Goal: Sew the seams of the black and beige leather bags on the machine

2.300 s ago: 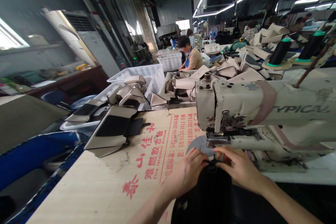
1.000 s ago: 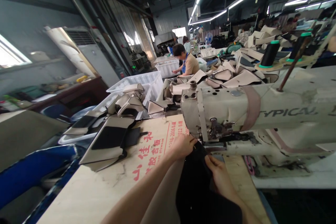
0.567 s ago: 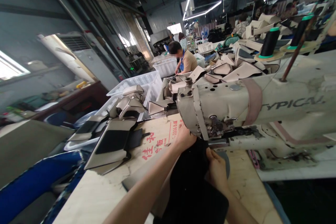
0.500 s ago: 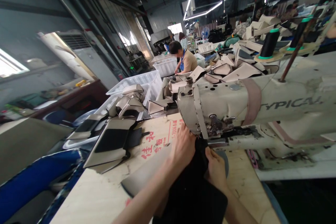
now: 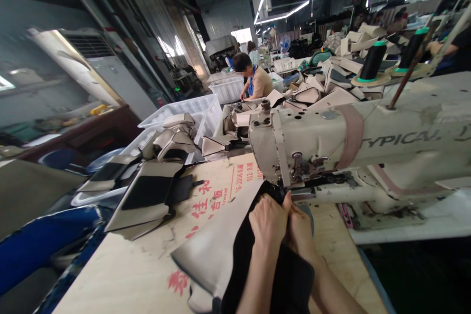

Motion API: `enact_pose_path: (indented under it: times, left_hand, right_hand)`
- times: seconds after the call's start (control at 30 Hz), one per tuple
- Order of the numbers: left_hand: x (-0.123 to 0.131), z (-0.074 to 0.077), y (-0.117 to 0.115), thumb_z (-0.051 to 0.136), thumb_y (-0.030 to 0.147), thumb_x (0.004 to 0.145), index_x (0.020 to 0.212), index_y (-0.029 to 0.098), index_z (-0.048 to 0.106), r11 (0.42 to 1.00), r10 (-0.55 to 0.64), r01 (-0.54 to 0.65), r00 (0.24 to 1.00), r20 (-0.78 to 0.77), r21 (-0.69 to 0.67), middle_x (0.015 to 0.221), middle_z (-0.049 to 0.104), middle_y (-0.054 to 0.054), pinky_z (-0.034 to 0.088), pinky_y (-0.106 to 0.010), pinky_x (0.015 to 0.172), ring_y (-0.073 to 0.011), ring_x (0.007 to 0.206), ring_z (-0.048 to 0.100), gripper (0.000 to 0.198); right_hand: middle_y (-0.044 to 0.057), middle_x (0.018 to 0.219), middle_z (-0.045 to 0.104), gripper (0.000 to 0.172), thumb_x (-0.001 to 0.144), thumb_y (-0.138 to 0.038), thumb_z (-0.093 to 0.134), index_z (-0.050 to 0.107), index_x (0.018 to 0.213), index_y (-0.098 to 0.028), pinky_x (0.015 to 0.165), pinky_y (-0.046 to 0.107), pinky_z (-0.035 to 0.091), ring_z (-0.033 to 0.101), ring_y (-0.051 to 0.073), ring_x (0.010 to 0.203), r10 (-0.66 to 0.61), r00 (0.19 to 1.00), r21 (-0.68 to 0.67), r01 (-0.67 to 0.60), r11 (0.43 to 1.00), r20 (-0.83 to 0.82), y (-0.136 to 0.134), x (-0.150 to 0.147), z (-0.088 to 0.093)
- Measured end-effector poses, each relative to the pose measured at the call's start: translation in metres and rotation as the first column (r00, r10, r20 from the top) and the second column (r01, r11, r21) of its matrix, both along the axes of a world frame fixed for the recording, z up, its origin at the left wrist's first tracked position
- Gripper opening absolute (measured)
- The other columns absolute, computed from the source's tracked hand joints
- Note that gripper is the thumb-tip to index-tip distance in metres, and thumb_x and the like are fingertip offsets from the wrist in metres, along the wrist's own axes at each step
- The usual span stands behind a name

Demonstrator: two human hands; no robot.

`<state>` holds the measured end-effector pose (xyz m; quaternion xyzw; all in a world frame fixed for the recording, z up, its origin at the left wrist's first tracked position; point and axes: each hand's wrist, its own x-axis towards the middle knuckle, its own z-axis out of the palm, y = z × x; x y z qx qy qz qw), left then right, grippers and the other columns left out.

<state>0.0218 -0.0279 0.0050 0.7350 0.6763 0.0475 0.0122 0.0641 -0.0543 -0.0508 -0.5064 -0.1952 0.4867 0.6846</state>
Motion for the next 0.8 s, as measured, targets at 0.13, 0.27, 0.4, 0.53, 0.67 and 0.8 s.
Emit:
enact_pose_path:
  times: [0.13, 0.27, 0.4, 0.53, 0.67, 0.8]
  left_hand:
    - [-0.008, -0.007, 0.005, 0.027, 0.051, 0.088, 0.081, 0.010, 0.058, 0.997, -0.081, 0.081, 0.997, 0.019, 0.018, 0.075, 0.064, -0.014, 0.043, -0.030, 0.064, -0.0248, 0.077, 0.063, 0.052]
    - [-0.019, -0.013, 0.013, 0.026, 0.043, 0.091, 0.078, 0.014, 0.056, 0.979, -0.195, 0.199, 0.975, 0.103, -0.032, 0.073, 0.064, -0.010, 0.040, -0.026, 0.061, -0.0207, 0.073, 0.063, 0.043]
    - [-0.022, -0.015, 0.019, 0.029, 0.044, 0.090, 0.073, 0.016, 0.054, 0.982, -0.171, 0.183, 0.963, 0.211, -0.040, 0.069, 0.062, -0.007, 0.037, -0.023, 0.058, -0.0180, 0.069, 0.062, 0.041]
    - [-0.022, -0.015, 0.020, 0.027, 0.047, 0.090, 0.072, 0.015, 0.054, 0.985, -0.160, 0.172, 0.958, 0.236, -0.032, 0.070, 0.063, -0.008, 0.037, -0.023, 0.058, -0.0181, 0.069, 0.062, 0.045]
    - [-0.017, -0.014, 0.014, 0.025, 0.051, 0.089, 0.078, 0.013, 0.056, 0.987, -0.160, 0.161, 0.981, 0.114, -0.001, 0.075, 0.064, -0.012, 0.040, -0.027, 0.060, -0.0225, 0.073, 0.063, 0.050]
    - [-0.008, -0.012, 0.008, 0.026, 0.058, 0.085, 0.082, 0.010, 0.056, 0.997, -0.079, 0.079, 0.997, 0.005, 0.027, 0.078, 0.064, -0.015, 0.042, -0.032, 0.059, -0.0298, 0.076, 0.063, 0.056]
  right_hand:
    - [0.005, 0.066, 0.066, 0.038, 0.068, -0.049, 0.057, 0.068, 0.076, -0.014, 0.058, 0.026, 0.046, 0.061, 0.020, 0.067, -0.002, 0.989, -0.042, -0.004, 0.999, -0.148, 0.002, -0.003, 0.002]
    - [0.006, 0.073, 0.067, 0.035, 0.064, -0.048, 0.062, 0.066, 0.073, -0.014, 0.061, 0.026, 0.045, 0.059, 0.018, 0.068, -0.013, 0.958, -0.071, -0.008, 0.997, -0.287, 0.002, -0.003, 0.004]
    - [0.005, 0.070, 0.066, 0.033, 0.061, -0.046, 0.066, 0.065, 0.066, -0.014, 0.063, 0.025, 0.044, 0.058, 0.017, 0.068, -0.035, 0.952, -0.094, 0.007, 0.996, -0.304, 0.004, 0.001, 0.009]
    - [0.006, 0.070, 0.067, 0.033, 0.060, -0.046, 0.066, 0.067, 0.068, -0.014, 0.063, 0.026, 0.044, 0.058, 0.018, 0.069, -0.037, 0.966, -0.098, 0.012, 0.995, -0.257, 0.004, 0.005, 0.015]
    - [0.005, 0.067, 0.066, 0.035, 0.061, -0.047, 0.064, 0.068, 0.072, -0.013, 0.060, 0.026, 0.044, 0.059, 0.019, 0.067, -0.014, 0.966, -0.097, -0.011, 0.995, -0.260, 0.003, 0.005, 0.015]
    - [0.004, 0.065, 0.066, 0.034, 0.061, -0.045, 0.064, 0.068, 0.072, -0.013, 0.058, 0.025, 0.044, 0.059, 0.019, 0.066, -0.009, 0.957, -0.102, -0.022, 0.995, -0.289, 0.003, 0.003, 0.011]
